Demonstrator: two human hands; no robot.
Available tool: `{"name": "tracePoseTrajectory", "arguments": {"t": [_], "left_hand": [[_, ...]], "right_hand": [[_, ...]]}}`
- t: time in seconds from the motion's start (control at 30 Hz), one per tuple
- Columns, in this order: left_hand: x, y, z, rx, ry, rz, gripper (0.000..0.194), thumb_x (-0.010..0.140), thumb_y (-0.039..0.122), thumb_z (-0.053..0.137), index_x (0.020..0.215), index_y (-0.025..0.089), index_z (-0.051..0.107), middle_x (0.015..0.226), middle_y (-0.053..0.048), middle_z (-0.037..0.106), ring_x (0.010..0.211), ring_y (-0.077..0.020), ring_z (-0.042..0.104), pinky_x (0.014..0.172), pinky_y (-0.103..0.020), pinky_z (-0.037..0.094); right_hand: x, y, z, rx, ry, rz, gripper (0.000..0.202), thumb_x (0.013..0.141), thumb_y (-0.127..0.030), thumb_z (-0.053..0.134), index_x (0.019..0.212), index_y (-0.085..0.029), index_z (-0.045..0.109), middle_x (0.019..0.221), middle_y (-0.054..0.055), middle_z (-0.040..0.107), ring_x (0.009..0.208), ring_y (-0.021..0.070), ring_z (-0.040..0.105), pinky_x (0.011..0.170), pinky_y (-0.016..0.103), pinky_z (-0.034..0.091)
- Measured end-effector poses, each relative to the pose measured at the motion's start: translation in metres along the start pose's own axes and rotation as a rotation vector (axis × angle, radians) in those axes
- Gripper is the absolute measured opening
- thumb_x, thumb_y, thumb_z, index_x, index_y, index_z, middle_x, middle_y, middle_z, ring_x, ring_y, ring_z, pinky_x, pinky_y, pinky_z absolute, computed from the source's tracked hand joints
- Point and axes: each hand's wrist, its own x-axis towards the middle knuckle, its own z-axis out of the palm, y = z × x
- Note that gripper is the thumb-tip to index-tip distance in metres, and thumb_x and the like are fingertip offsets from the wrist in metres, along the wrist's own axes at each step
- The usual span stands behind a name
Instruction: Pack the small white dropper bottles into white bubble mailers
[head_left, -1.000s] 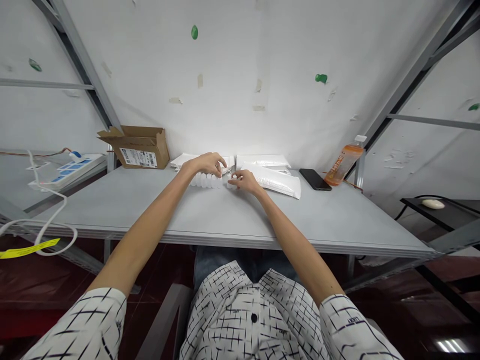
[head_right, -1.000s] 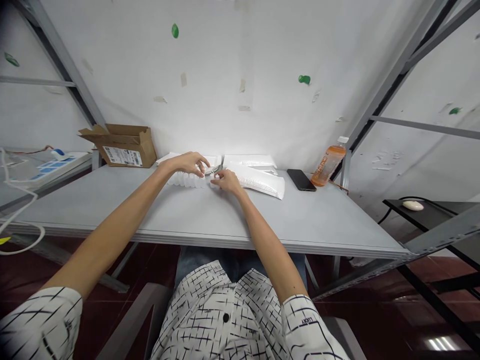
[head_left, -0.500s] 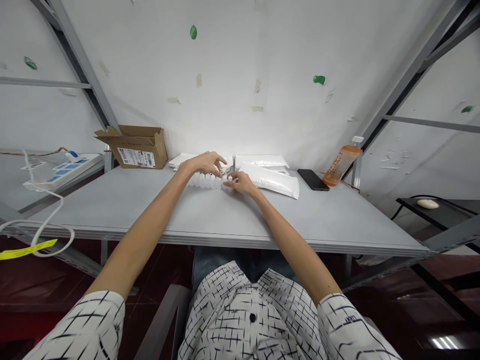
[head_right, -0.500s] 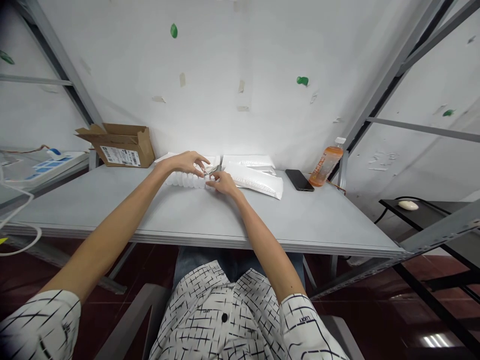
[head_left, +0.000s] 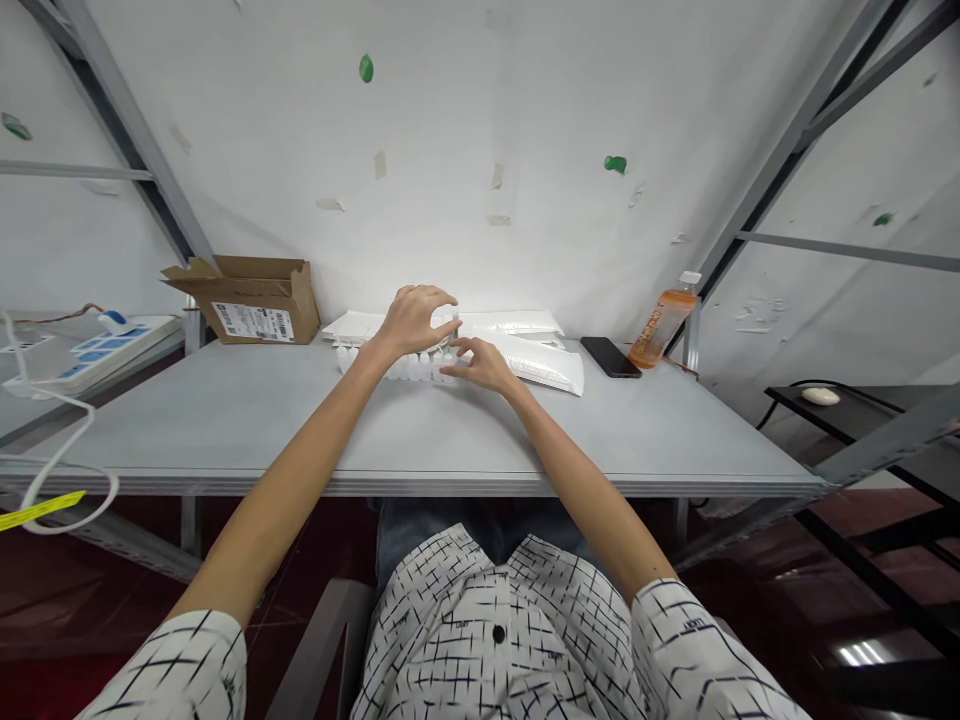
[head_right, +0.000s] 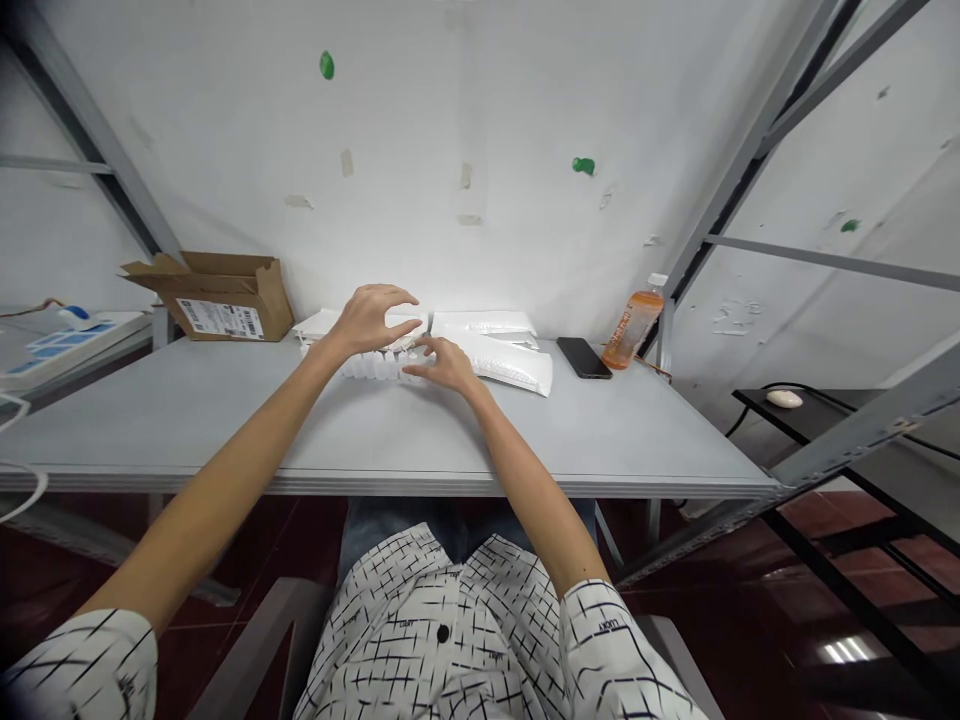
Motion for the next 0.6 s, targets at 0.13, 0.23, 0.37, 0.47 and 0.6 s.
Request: {"name": "tracePoseTrajectory", "arguments": {"t": [0.13, 0.23, 0.37, 0.47, 0.6], "left_hand": [[-0.003, 0.027, 0.020, 0.017, 0.234, 0.108, 0.026, 0.095, 0.031, 0.046, 0.097, 0.021, 0.070, 0.107, -0.009, 0.071, 0.108, -0.0259, 0.061, 0.100, -0.045, 0.041], [-0.011, 0.050, 0.043, 0.048, 0.264, 0.139, 0.028, 0.097, 0.026, 0.042, 0.091, 0.021, 0.068, 0.097, -0.011, 0.070, 0.099, -0.0260, 0.061, 0.090, -0.045, 0.044], [-0.024, 0.077, 0.077, 0.115, 0.036, 0.399, 0.030, 0.096, 0.022, 0.041, 0.080, 0.019, 0.066, 0.083, -0.012, 0.067, 0.086, -0.0246, 0.059, 0.073, -0.039, 0.042], [-0.029, 0.087, 0.095, 0.144, -0.086, 0.536, 0.030, 0.095, 0.020, 0.042, 0.076, 0.017, 0.065, 0.080, -0.013, 0.064, 0.084, -0.0249, 0.058, 0.066, -0.038, 0.040], [-0.027, 0.084, 0.107, 0.138, -0.123, 0.519, 0.029, 0.094, 0.019, 0.044, 0.074, 0.016, 0.065, 0.078, -0.014, 0.063, 0.082, -0.0254, 0.057, 0.061, -0.037, 0.040]], "right_hand": [[-0.014, 0.008, -0.022, -0.186, 0.218, -0.022, 0.063, 0.069, -0.065, 0.078, 0.114, -0.022, 0.070, 0.107, 0.007, 0.068, 0.089, 0.0208, 0.064, 0.075, 0.029, 0.043], [-0.029, 0.030, -0.045, -0.286, 0.408, -0.002, 0.056, 0.082, -0.068, 0.065, 0.107, -0.018, 0.072, 0.106, 0.011, 0.068, 0.087, 0.0209, 0.064, 0.075, 0.029, 0.042], [-0.052, 0.077, -0.076, -0.497, 0.507, 0.066, 0.058, 0.087, -0.069, 0.057, 0.105, -0.016, 0.073, 0.109, 0.015, 0.067, 0.098, 0.0275, 0.063, 0.078, 0.032, 0.042], [-0.066, 0.109, -0.090, -0.631, 0.406, 0.023, 0.060, 0.079, -0.069, 0.067, 0.111, -0.018, 0.072, 0.121, 0.016, 0.065, 0.115, 0.0330, 0.057, 0.088, 0.036, 0.044], [-0.070, 0.131, -0.094, -0.645, 0.256, 0.068, 0.071, 0.072, -0.066, 0.076, 0.124, -0.018, 0.067, 0.128, 0.017, 0.063, 0.119, 0.0336, 0.056, 0.098, 0.041, 0.043]]}}
